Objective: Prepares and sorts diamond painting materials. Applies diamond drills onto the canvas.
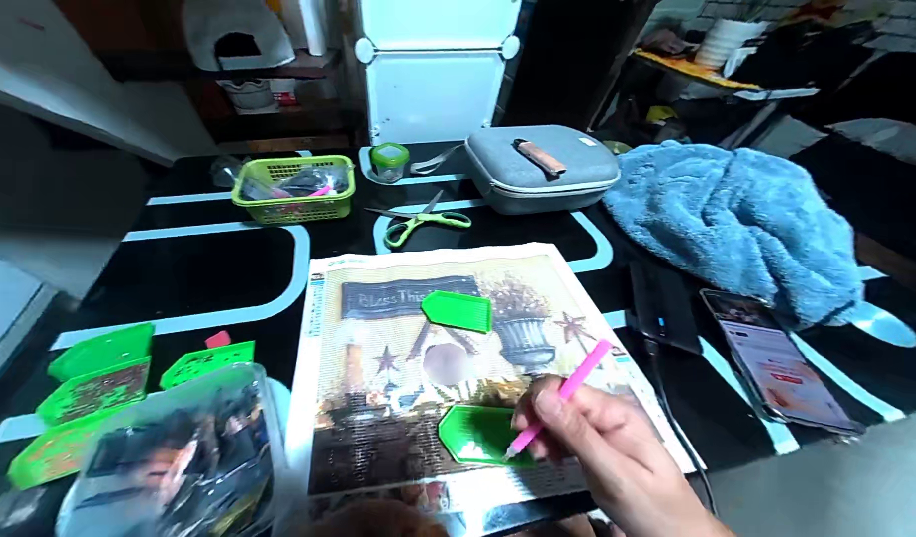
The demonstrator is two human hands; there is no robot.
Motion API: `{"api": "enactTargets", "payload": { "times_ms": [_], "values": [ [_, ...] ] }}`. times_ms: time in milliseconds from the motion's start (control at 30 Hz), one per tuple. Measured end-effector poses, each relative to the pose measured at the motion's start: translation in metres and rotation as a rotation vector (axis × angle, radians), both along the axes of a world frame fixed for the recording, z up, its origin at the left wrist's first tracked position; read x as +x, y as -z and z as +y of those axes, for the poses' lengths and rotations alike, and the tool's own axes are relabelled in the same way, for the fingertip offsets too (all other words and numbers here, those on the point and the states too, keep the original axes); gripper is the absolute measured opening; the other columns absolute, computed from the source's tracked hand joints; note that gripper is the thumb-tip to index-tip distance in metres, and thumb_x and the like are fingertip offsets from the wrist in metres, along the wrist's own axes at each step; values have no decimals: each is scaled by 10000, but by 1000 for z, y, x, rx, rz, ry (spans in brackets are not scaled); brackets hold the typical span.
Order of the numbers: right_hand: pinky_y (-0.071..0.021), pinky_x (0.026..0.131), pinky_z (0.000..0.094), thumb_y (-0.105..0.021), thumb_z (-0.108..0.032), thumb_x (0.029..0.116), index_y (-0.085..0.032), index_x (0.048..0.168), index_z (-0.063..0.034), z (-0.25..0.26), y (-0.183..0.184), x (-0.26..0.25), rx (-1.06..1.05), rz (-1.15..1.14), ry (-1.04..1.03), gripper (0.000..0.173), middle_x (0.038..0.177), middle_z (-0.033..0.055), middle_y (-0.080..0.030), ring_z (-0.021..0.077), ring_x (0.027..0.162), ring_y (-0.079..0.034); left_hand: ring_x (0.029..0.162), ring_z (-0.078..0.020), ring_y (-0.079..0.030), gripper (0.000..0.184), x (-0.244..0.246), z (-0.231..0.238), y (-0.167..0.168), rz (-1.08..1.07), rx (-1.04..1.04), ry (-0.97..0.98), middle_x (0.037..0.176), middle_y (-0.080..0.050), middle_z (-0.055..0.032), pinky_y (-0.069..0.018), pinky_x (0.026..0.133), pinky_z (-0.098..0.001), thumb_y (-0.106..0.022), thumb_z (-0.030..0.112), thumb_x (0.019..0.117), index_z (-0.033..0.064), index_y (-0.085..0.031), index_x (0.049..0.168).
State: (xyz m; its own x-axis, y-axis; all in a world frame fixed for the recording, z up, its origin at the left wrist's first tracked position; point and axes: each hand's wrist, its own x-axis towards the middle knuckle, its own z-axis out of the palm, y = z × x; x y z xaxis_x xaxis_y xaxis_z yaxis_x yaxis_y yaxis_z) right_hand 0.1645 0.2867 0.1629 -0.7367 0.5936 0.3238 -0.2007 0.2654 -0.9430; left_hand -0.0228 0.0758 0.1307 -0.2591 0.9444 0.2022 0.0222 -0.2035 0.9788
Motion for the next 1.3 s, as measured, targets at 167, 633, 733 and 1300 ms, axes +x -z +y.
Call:
{"api": "enactTargets", "payload": {
  "times_ms": [167, 633, 733, 1300],
  "values": [
    [-570, 783, 188, -503, -257, 1095, -695, 1060, -75, -20, -7, -19, 70, 140, -135, 267, 1009, -16, -709, 11, 894, -668, 943, 11, -696, 173, 7, 3, -21, -40, -53, -66, 1049, -766, 43, -579, 858, -205, -682, -1, 946, -23, -724, 1112],
    [-553, 707, 248, -681, -131, 991, -746, 1035, -14, -44, -32, -23, 576, -199, -227, 141, 908, 153, -705, 155, 821, -684, 1009, 11, -682, 215, 8, -2, 6, -22, 178, -134, 1111, -752, 32, -568, 907, -214, -650, 41, 978, 48, -701, 1187],
    [-562, 686, 301, -619, -130, 1025, -743, 1026, -18, -40, -46, -28, 651, -288, -310, 167, 933, 164, -720, 189, 811, -700, 987, -28, -712, 227, 12, -3, 3, 43, 149, -219, 1064, -766, -67, -584, 906, -243, -682, -27, 921, -64, -689, 1145],
    [-492, 551, 203, -504, -246, 1028, -706, 1024, -158, -27, -40, -157, 1008, -24, -213, 221, 867, -48, -649, 26, 676, -596, 1502, -280, -354, 378, -94, -100, -16, 1013, -73, -753, 1522, -540, -39, -314, 1179, -518, -388, 495, 1088, 357, -740, 1097]
  ]
}}
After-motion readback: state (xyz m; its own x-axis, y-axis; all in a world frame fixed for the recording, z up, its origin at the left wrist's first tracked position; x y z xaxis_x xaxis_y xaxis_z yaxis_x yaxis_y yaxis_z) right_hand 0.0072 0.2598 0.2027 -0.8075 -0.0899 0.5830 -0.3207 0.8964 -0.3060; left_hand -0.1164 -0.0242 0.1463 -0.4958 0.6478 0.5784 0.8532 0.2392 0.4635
